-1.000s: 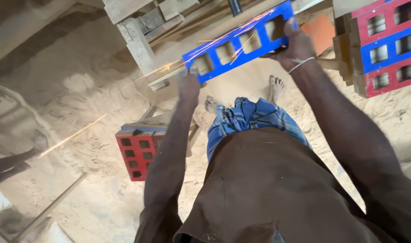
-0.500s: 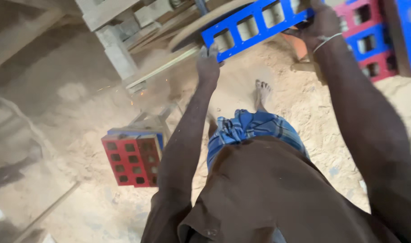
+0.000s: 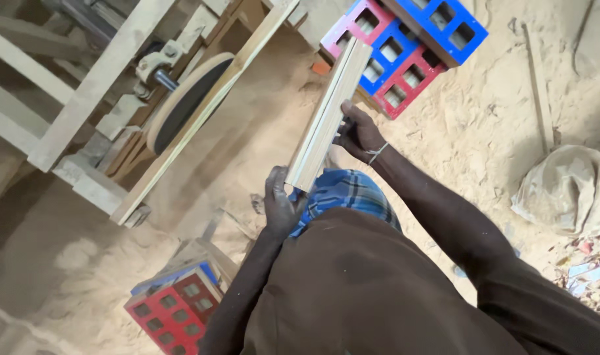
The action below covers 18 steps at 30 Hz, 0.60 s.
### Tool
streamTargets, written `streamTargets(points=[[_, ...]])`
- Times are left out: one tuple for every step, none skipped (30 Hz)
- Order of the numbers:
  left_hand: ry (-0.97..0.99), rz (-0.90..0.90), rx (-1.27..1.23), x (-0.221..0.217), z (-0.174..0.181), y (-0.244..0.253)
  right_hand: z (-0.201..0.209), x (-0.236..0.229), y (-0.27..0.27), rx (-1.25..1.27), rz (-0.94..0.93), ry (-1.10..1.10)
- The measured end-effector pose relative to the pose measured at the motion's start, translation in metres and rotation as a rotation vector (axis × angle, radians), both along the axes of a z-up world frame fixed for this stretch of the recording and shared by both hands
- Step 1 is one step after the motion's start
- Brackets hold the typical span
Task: The person repeatedly picks up hollow rectangular blocks in yellow, blue, and red, grinds their edges against a rotating grinding wheel, and places them on a nearby stack. The process is repeated for multiple blocks of different colors.
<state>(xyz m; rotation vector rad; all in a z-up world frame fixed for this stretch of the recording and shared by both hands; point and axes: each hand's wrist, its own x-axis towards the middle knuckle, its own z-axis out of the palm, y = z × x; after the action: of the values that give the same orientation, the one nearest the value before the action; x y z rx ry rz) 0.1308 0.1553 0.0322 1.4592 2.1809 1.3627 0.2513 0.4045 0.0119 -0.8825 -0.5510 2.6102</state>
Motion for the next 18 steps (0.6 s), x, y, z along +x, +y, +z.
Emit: streamTargets(points=[[-0.053,-0.087,-0.183,0.000,0.001,0.001,0.004,0.000,0.008,0.042,0.003,-0.169],[-0.106,-0.175,-0.365,-0.001,0.002,0.000,0.008,0.000,0.017,0.084,0.004,-0.339],[-0.159,-0.260,-0.548,-0.001,0.003,-0.002,0.010,0.000,0.030,0.249,0.089,-0.498],[-0.149,-0.274,-0.553,0.000,0.001,-0.004,0.013,0.001,0.046,0.414,0.175,-0.657],[-0.141,-0.288,-0.560,0.000,-0.001,-0.007,0.013,0.003,0.060,0.577,0.262,-0.816],[-0.133,-0.303,-0.567,0.000,-0.006,-0.010,0.013,0.006,0.073,0.834,0.365,-0.993],[-0.148,-0.272,-0.608,0.002,-0.010,-0.014,0.013,0.011,0.085,1.095,0.480,-1.157],[-0.164,-0.242,-0.649,0.003,-0.015,-0.017,0.014,0.016,0.095,1.364,0.595,-1.310],[-0.180,-0.200,-0.692,0.004,-0.020,-0.022,0.014,0.018,0.101,1.520,0.584,-1.311],[-0.197,-0.189,-0.712,0.004,-0.025,-0.027,0.015,0.021,0.107,1.677,0.568,-1.304],[-0.214,-0.175,-0.736,0.006,-0.028,-0.034,0.016,0.021,0.108,1.832,0.547,-1.284],[-0.231,-0.161,-0.760,0.007,-0.029,-0.041,0.017,0.021,0.108,1.862,0.566,-1.284],[-0.267,-0.119,-0.774,0.005,-0.030,-0.047,0.018,0.021,0.106,1.888,0.582,-1.288],[-0.304,-0.076,-0.786,0.003,-0.029,-0.053,0.019,0.019,0.103,1.916,0.598,-1.292],[-0.344,-0.050,-0.788,0.004,-0.029,-0.053,0.023,0.024,0.102,1.909,0.595,-1.281],[-0.349,-0.030,-0.764,0.005,-0.027,-0.052,0.027,0.027,0.101,1.902,0.592,-1.270],[-0.354,-0.009,-0.740,0.005,-0.023,-0.050,0.031,0.029,0.098,1.895,0.590,-1.259],[-0.359,0.011,-0.717,0.005,-0.018,-0.046,0.038,0.032,0.095,1.924,0.563,-1.233]])
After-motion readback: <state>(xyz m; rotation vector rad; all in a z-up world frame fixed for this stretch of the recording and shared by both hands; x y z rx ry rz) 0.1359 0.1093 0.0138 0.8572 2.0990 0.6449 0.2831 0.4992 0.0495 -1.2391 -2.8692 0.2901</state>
